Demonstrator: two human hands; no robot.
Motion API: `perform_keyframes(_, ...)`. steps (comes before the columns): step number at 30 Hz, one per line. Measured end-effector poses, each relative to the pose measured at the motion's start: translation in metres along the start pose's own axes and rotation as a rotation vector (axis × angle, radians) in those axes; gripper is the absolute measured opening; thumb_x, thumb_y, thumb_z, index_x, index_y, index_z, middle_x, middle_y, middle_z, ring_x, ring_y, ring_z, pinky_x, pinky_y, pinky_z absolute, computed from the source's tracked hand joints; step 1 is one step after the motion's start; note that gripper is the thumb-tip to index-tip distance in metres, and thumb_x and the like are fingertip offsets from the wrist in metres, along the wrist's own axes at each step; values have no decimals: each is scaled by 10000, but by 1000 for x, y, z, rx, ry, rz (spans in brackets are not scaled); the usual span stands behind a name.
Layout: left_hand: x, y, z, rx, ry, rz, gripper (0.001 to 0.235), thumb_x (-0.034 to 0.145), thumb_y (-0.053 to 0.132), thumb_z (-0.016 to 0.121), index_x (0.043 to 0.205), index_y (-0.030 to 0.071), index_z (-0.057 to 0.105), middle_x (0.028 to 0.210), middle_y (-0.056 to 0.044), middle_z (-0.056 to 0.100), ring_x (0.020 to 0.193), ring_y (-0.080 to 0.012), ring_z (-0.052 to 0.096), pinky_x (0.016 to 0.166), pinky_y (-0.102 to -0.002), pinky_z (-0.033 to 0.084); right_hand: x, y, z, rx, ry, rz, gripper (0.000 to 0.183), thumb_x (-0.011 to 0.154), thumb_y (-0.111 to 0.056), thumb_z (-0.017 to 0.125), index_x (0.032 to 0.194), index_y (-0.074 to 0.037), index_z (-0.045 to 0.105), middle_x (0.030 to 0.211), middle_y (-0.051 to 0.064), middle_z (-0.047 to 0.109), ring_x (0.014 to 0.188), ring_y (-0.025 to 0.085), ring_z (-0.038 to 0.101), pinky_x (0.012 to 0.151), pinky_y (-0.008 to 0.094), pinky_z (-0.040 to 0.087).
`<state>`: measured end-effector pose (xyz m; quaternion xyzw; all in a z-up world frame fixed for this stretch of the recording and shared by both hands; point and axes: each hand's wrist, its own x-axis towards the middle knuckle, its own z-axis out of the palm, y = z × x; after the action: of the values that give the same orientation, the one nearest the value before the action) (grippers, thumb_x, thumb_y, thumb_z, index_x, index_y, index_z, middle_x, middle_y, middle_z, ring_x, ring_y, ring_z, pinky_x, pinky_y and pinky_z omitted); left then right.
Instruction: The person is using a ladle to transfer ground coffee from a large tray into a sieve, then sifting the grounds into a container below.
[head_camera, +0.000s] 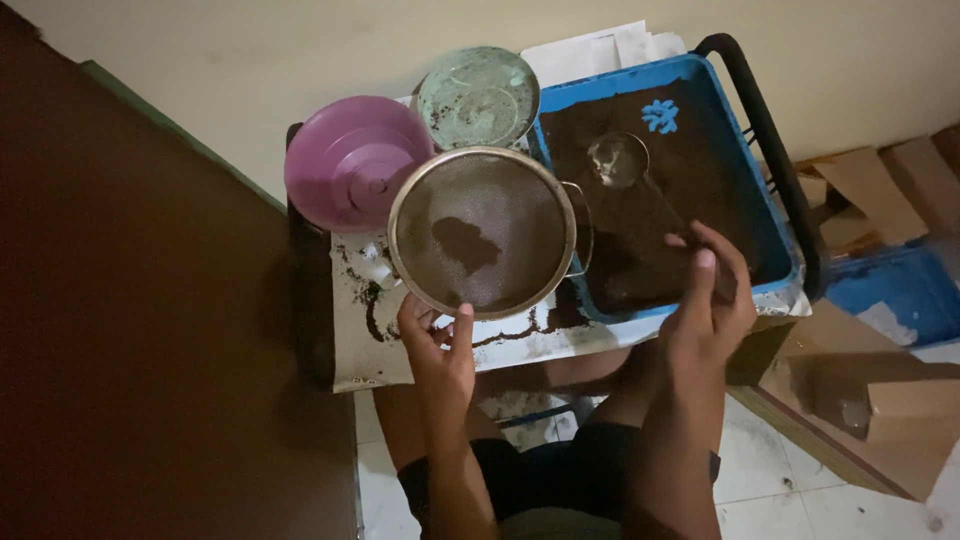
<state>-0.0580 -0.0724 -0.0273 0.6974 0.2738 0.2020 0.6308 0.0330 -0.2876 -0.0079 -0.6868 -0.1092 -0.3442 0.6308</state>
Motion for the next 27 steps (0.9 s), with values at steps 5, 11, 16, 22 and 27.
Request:
perform_keyframes(5, 1, 0, 0, -16, -3, 2, 698, 949, 221, 711, 1489, 29, 313, 1473, -316, 399, 1385, -498, 471, 1063, -594, 471, -3, -14, -3, -7, -9, -14, 263, 1138, -38, 424, 1286, 85, 603, 1152, 281, 674, 1043, 360, 688, 993, 501, 537)
perform_keyframes(11, 2, -8, 0, -17, -3, 54, 681, 956, 198, 711, 1478, 24, 310, 1457, -314, 399, 1369, -509, 478, 1034, -635, 479, -7, -17, -6, 60, -77, -29, 271, 1130, -66, 407, 1313, 67, 557, 1219, 287, 632, 1105, 377, 664, 1033, 549, 519)
perform_keyframes(16, -1, 3, -1, -22, -9, 15, 704, 950, 241, 717, 1498, 50, 319, 1480, -299, 399, 1391, -489, 470, 1068, -595, 466, 1, -44, 4, -138, -366, -130, 265, 1050, 73, 463, 1254, 130, 623, 1069, 246, 680, 1050, 412, 661, 1003, 515, 467)
perform_keyframes(22, -4, 9, 0, -8, -12, 33, 665, 972, 205, 682, 1474, -17, 307, 1450, -339, 399, 1384, -532, 453, 1050, -622, 456, 1, -50, 0, -154, -390, -108, 282, 1059, 92, 437, 1279, 153, 602, 1081, 294, 672, 1064, 461, 643, 1010, 565, 443)
perform_keyframes(27, -2, 7, 1, -42, -1, 3, 672, 963, 227, 698, 1487, 38, 323, 1471, -301, 394, 1397, -500, 460, 1061, -596, 463, -3, -43, 3, -168, -410, -76, 298, 1078, 56, 419, 1306, 122, 600, 1091, 268, 663, 1048, 413, 639, 978, 521, 448)
